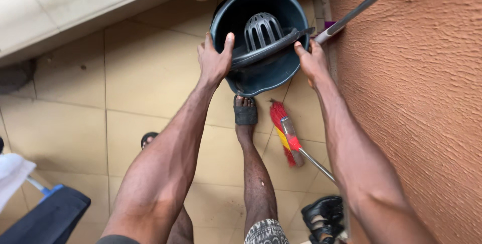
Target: The person sweeps a tiled balcony floor using a broom, moving debris toward a doorway. They briefly pause to reposition a pair of shoes before resuming sweeping.
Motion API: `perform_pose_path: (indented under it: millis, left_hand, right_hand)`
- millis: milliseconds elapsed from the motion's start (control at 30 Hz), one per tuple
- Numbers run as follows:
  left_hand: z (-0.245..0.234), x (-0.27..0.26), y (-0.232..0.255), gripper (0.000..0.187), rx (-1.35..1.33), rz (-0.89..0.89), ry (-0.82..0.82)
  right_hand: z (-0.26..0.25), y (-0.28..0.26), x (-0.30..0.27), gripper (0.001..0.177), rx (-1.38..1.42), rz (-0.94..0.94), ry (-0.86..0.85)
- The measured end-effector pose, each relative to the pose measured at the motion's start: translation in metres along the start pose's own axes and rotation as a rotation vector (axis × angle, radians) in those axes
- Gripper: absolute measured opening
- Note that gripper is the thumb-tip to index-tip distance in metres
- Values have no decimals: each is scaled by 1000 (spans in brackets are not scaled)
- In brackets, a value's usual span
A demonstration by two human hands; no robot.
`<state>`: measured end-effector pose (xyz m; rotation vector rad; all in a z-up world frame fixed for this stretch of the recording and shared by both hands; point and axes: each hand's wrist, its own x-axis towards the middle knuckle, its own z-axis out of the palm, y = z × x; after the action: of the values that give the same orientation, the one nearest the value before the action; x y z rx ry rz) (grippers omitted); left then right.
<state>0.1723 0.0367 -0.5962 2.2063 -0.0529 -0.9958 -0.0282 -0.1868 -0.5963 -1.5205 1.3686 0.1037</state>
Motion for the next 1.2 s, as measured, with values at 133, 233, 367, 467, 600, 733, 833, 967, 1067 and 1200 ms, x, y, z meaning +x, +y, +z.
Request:
perform_pose_path:
  millis: [133, 233, 367, 467, 600, 733, 833, 967, 1067, 1200]
  left_hand:
    - [-66, -37, -56, 91, -92, -82, 123]
    - [-136, -56, -107, 85, -92, -204, 208]
    - [-253, -69, -193, 80, -90, -343, 313]
    - [-342, -72, -259, 78, -78, -410, 404]
    - [-431, -67, -336, 77, 25, -469, 550]
    - [-493, -50, -396, 77, 33, -522, 578]
    - [-520, -39, -424, 77, -62, -558, 579]
    - [-547, -31, -441, 77, -215, -586, 596]
    - [-557, -38, -437, 75, -301, -588, 567]
    - [-557, -45, -394, 72, -238, -758, 626]
  right_hand:
    - [66, -24, -64, 45, 29, -92, -22]
    - [139, -42, -117, 46, -88, -94, -45]
    - [267, -71, -184, 51, -15, -122, -226]
    - [363, -98, -219, 52, -77, -148, -363]
    - [481, -129, -251, 48, -114, -128, -478]
    - [565, -152, -277, 50, -136, -194, -532]
    - [599, -165, -292, 56, -243, -258, -523]
    - [625, -179, -297, 61, -319, -247, -578]
    - [630, -174, -296, 65, -268, -322, -549]
    - [617, -147, -284, 62, -151, -479, -501]
